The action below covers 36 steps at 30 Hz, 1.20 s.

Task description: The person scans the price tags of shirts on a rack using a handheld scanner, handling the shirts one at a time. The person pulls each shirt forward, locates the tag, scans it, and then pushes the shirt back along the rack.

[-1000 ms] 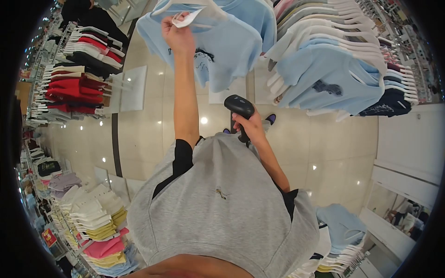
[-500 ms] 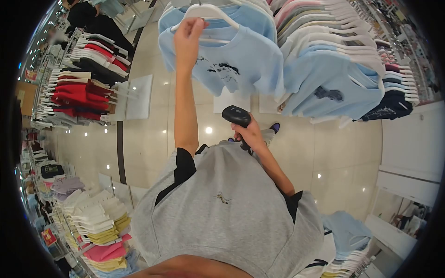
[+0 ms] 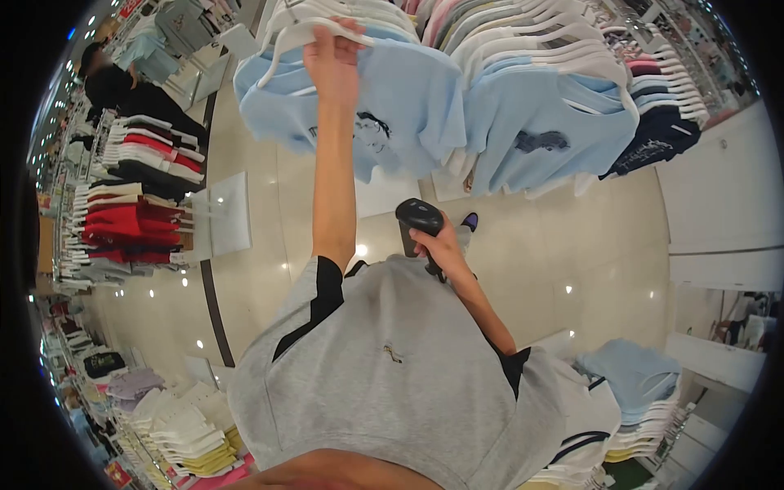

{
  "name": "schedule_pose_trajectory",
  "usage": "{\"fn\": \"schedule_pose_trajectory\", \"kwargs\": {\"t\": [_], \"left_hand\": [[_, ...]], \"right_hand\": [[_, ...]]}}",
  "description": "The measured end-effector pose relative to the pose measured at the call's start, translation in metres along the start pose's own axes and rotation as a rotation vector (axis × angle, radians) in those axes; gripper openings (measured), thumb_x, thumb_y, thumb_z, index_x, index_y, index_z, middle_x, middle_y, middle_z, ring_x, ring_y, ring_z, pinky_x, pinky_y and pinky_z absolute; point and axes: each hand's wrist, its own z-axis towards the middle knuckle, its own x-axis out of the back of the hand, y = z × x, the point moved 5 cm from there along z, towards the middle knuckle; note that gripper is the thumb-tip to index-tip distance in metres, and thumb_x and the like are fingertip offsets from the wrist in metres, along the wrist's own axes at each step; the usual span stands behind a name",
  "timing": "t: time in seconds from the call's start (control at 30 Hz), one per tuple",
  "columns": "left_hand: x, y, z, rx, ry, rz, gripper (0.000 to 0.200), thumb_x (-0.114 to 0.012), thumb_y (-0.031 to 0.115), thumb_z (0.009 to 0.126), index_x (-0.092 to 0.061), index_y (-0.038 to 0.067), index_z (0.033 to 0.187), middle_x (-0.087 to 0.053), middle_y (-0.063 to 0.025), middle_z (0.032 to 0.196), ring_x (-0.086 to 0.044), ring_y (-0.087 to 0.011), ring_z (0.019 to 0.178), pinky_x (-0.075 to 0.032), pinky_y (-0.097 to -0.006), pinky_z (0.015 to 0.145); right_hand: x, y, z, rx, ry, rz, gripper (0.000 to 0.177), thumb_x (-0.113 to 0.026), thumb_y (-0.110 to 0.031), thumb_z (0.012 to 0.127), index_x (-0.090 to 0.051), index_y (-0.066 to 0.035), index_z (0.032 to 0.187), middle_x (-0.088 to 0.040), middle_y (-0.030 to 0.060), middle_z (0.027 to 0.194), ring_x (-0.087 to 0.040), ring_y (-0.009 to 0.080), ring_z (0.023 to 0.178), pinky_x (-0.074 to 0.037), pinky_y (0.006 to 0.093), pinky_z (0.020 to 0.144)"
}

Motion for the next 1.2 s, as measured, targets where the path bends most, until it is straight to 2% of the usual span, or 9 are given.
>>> {"fn": "schedule_pose_trajectory", "kwargs": {"t": [0.07,0.27,0.33,0.53,0.63,0.7,0.93,1.07,1.2], "left_hand": [[-0.038,-0.008,-0.019,0.049,-0.329,0.252,0.032,-0.055,0.034,0.101,-0.062,0.003,0.102,-0.067,-0.0085,0.093,-0.064,-0.0166,0.083,-0.052,-0.0294,0.066],[-0.1,-0.137,-0.138,0.488,-0.794,0.642,0.024,-0.052,0.019,0.1,-0.064,0.001,0.09,-0.065,-0.0048,0.081,-0.06,-0.0118,0.066,-0.05,-0.0274,0.06],[-0.113,-0.183,-0.172,0.63,-0.819,0.558,0.023,-0.053,0.021,0.098,-0.063,0.001,0.089,-0.064,-0.0038,0.077,-0.06,-0.0113,0.063,-0.05,-0.0276,0.059],[-0.205,-0.252,-0.208,0.575,-0.985,0.458,0.025,-0.055,0.023,0.096,-0.061,0.0,0.087,-0.064,-0.0062,0.074,-0.062,-0.0147,0.06,-0.05,-0.0296,0.058],[-0.255,-0.255,-0.193,0.404,-0.953,0.452,0.026,-0.055,0.023,0.096,-0.061,-0.001,0.088,-0.065,-0.0078,0.074,-0.063,-0.0159,0.06,-0.05,-0.0304,0.057],[-0.273,-0.259,-0.178,0.42,-0.86,0.409,0.026,-0.054,0.023,0.096,-0.061,-0.001,0.088,-0.065,-0.0077,0.074,-0.063,-0.0154,0.06,-0.05,-0.0303,0.057],[-0.263,-0.263,-0.135,0.368,-0.535,0.228,0.032,-0.052,0.024,0.1,-0.062,-0.002,0.086,-0.064,-0.0057,0.071,-0.059,-0.0116,0.057,-0.049,-0.0282,0.055],[-0.23,-0.283,-0.158,0.563,-0.505,0.22,0.035,-0.047,0.031,0.104,-0.063,0.0,0.102,-0.067,-0.0073,0.088,-0.063,-0.0123,0.074,-0.054,-0.0266,0.063],[-0.233,-0.277,-0.152,0.57,-0.428,0.122,0.041,-0.048,0.039,0.103,-0.06,0.001,0.112,-0.066,-0.0069,0.099,-0.064,-0.0129,0.085,-0.057,-0.0272,0.065]], "right_hand": [[0.007,0.003,0.004,0.008,0.029,0.015,0.045,-0.073,-0.007,0.083,-0.049,0.0,0.12,-0.063,0.0055,0.087,-0.059,0.011,0.058,-0.046,0.0242,0.047],[0.017,-0.002,0.002,0.009,0.069,-0.144,0.052,-0.071,-0.009,0.083,-0.046,-0.001,0.128,-0.062,0.0048,0.087,-0.059,0.0103,0.059,-0.047,0.0237,0.05],[0.017,0.0,0.0,-0.007,0.007,-0.226,0.057,-0.07,-0.01,0.082,-0.044,0.0,0.131,-0.062,0.0051,0.089,-0.06,0.0105,0.061,-0.048,0.0239,0.052],[0.037,-0.01,-0.012,0.025,0.111,-0.282,0.051,-0.072,-0.007,0.08,-0.047,0.0,0.124,-0.064,0.0067,0.08,-0.062,0.0135,0.059,-0.049,0.0261,0.051],[0.053,-0.017,-0.013,0.039,0.181,-0.235,0.054,-0.07,-0.009,0.081,-0.046,0.003,0.128,-0.064,0.0066,0.085,-0.062,0.0137,0.058,-0.048,0.0264,0.05],[0.065,-0.018,-0.012,0.028,0.256,-0.218,0.051,-0.07,-0.008,0.082,-0.048,0.002,0.126,-0.064,0.0068,0.085,-0.062,0.0144,0.059,-0.048,0.0265,0.05],[0.074,-0.02,-0.003,0.025,0.254,-0.233,0.05,-0.07,-0.007,0.082,-0.047,0.002,0.126,-0.064,0.0077,0.086,-0.063,0.0144,0.06,-0.049,0.0271,0.051],[0.068,-0.015,0.005,-0.004,0.198,-0.228,0.052,-0.071,-0.008,0.082,-0.048,0.002,0.127,-0.064,0.0074,0.083,-0.063,0.0138,0.061,-0.049,0.0273,0.051],[0.064,-0.011,0.009,0.041,0.163,-0.25,0.055,-0.073,-0.01,0.082,-0.047,0.003,0.129,-0.065,0.0073,0.079,-0.063,0.0136,0.06,-0.049,0.0271,0.051]]}}
